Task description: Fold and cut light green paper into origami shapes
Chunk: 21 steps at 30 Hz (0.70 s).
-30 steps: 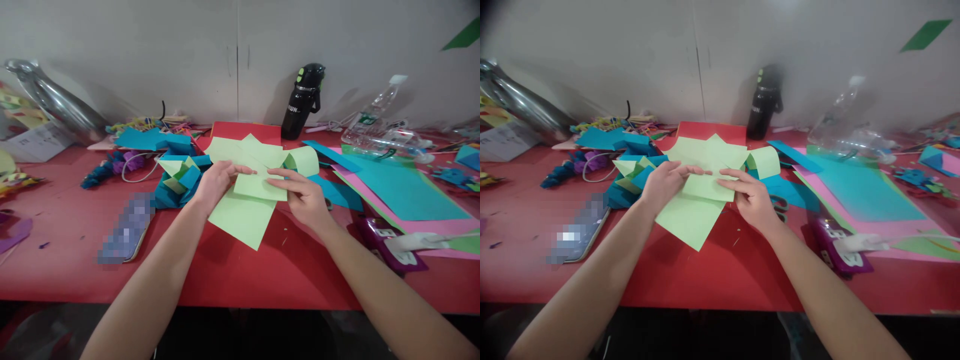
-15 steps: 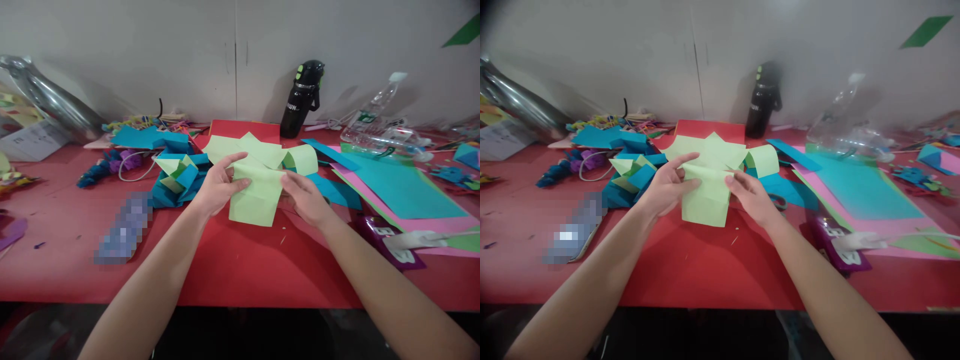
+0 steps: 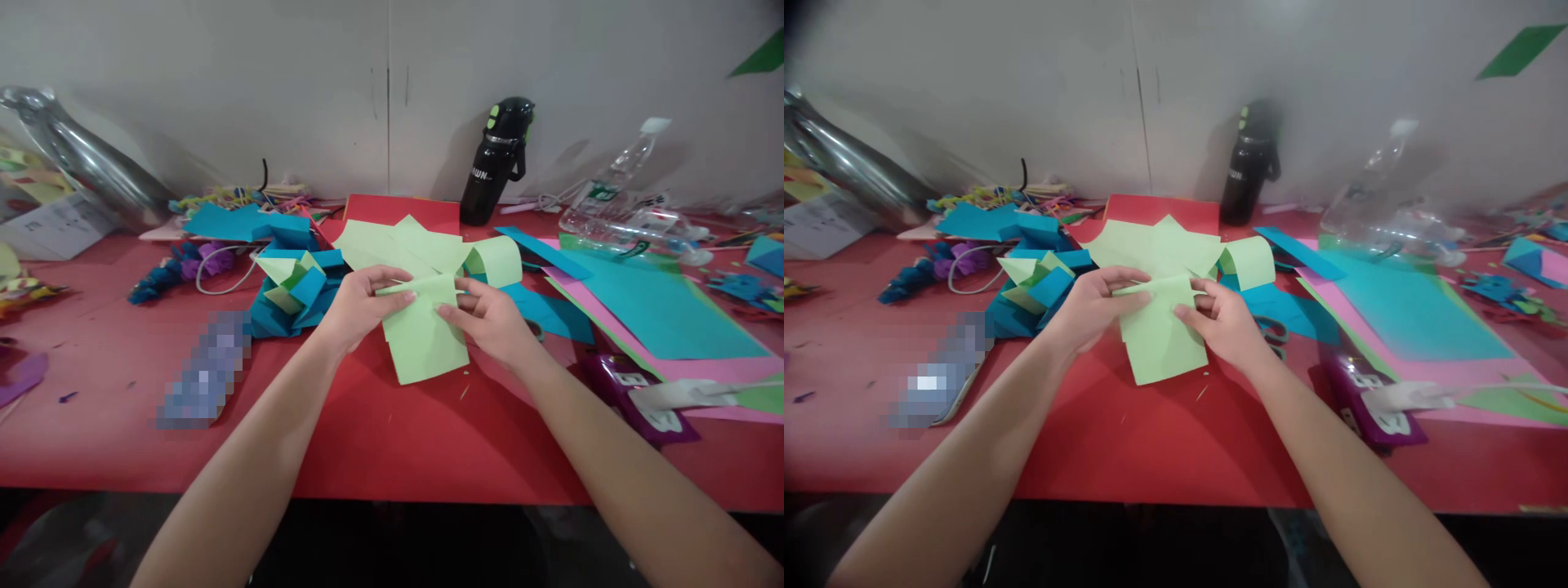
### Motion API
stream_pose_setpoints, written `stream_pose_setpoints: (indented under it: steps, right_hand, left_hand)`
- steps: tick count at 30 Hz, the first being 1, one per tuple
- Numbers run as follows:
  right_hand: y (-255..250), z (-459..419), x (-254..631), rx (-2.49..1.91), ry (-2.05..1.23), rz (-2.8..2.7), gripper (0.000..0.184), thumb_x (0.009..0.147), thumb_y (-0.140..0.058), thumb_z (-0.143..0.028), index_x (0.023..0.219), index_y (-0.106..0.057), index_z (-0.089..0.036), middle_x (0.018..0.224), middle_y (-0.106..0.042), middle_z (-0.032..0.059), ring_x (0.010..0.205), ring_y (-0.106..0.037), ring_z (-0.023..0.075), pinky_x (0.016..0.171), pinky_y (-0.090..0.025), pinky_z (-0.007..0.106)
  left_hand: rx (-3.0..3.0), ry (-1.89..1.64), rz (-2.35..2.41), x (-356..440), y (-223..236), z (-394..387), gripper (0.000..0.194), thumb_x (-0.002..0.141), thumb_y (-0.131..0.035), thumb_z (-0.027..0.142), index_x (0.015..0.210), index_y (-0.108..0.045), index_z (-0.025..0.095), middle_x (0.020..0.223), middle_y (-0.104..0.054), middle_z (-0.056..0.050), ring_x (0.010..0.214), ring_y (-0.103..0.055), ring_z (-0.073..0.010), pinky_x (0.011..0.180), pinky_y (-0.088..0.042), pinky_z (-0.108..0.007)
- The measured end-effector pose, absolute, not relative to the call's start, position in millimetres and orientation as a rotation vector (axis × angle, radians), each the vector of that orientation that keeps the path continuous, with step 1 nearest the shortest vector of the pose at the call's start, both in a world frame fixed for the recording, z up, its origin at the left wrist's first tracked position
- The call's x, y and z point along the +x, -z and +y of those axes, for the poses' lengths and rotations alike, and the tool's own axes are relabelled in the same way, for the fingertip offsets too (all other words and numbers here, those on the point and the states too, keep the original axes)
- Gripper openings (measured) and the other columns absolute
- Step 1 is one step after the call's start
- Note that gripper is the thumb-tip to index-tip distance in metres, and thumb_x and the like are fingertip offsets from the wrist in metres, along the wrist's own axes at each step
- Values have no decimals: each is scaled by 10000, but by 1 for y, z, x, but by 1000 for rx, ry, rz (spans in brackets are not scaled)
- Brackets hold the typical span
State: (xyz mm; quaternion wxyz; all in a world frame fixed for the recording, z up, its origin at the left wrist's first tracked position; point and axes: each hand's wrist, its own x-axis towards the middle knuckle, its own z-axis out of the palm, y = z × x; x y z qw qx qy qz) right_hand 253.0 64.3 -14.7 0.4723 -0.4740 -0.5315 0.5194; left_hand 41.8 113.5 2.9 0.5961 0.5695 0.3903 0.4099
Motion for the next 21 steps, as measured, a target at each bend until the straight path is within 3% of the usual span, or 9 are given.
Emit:
stream_pose_setpoints:
  steps: [7, 14, 18, 21]
  right_hand:
    - [4, 60, 255, -1326, -1041, -1396, 380, 799, -767, -475, 1083, -655, -248, 829, -730, 27, 687, -644, 186, 613, -500, 324]
    - [6, 58, 255, -1251, -1145, -1566, 369, 766, -805, -457, 1038, -684, -237, 853, -735, 38, 755, -668, 196, 622, -508, 313]
    - [6, 60, 261, -1277, -1195, -1577, 332, 773, -784, -498, 966, -728, -234, 903, -747, 57, 828, -687, 235, 674, -543, 351]
    - [6, 60, 264, -1290, -1204, -1575, 322, 777, -759, -549, 849, -751, -235, 821, -735, 53, 760, -671, 231, 618, -534, 354]
  left_hand:
    - [1530, -623, 815, 36, -10, 110, 376, 740, -791, 257, 1108, -723, 213, 1022, -732, -75, 938, -688, -240, 772, -550, -344]
    - [1739, -633, 875, 40, -12, 105, 286, 774, -784, 383, 1006, -760, 219, 638, -551, 19, 597, -535, -131, 520, -414, -251]
    - [1609, -717, 926, 39, -14, 106, 285, 754, -807, 372, 971, -735, 202, 677, -624, 7, 644, -607, -153, 573, -486, -272]
    - [1554, -734, 920, 37, -16, 106, 285, 745, -819, 363, 964, -730, 204, 729, -686, -13, 711, -666, -187, 621, -531, -298]
